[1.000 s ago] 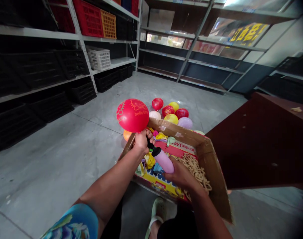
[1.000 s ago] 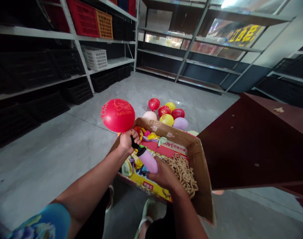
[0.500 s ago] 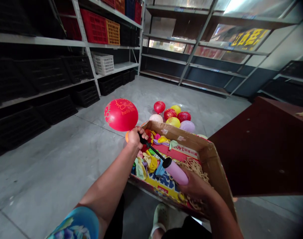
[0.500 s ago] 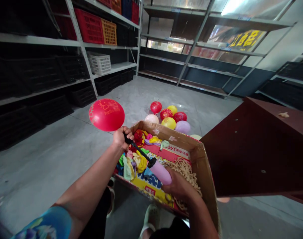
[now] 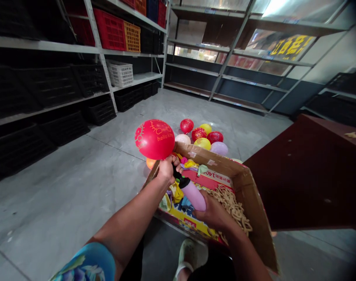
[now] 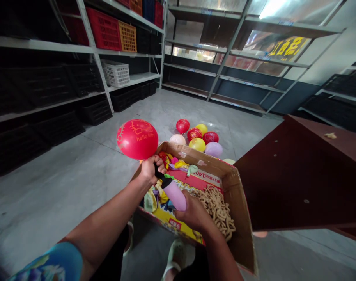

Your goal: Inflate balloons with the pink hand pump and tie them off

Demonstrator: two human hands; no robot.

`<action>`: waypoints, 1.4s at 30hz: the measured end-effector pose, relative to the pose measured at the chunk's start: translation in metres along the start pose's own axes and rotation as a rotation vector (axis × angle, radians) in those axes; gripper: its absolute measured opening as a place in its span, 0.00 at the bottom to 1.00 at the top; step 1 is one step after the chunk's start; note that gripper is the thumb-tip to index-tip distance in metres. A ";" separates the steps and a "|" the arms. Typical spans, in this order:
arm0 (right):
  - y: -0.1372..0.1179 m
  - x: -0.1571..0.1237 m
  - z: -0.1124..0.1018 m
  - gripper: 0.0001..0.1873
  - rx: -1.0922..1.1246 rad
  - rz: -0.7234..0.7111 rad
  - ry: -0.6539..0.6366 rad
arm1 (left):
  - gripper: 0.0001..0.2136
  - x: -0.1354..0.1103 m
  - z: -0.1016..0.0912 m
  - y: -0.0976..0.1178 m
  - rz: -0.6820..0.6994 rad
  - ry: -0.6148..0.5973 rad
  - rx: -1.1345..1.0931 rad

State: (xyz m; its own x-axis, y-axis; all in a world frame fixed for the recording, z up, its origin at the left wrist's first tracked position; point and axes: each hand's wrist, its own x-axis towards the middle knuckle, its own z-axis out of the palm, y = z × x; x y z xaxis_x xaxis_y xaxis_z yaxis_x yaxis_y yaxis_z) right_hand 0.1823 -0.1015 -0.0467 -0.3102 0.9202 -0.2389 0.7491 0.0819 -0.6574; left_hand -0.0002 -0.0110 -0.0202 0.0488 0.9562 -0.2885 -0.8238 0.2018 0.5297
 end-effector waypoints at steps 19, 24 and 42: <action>0.012 -0.001 -0.008 0.22 -0.037 0.038 -0.030 | 0.09 0.012 -0.008 0.005 0.046 0.051 -0.044; 0.002 0.005 0.001 0.16 -0.052 0.004 0.025 | 0.10 0.004 -0.001 -0.007 0.007 0.015 -0.006; 0.029 -0.007 -0.015 0.20 -0.077 0.041 -0.056 | 0.08 0.021 -0.019 0.031 0.109 0.077 -0.090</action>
State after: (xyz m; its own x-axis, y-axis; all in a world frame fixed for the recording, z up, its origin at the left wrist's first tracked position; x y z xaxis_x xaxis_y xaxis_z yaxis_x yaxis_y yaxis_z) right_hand 0.2156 -0.1000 -0.0533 -0.3094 0.9005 -0.3055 0.8037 0.0759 -0.5901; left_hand -0.0356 0.0118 -0.0245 -0.0846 0.9517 -0.2952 -0.8694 0.0742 0.4885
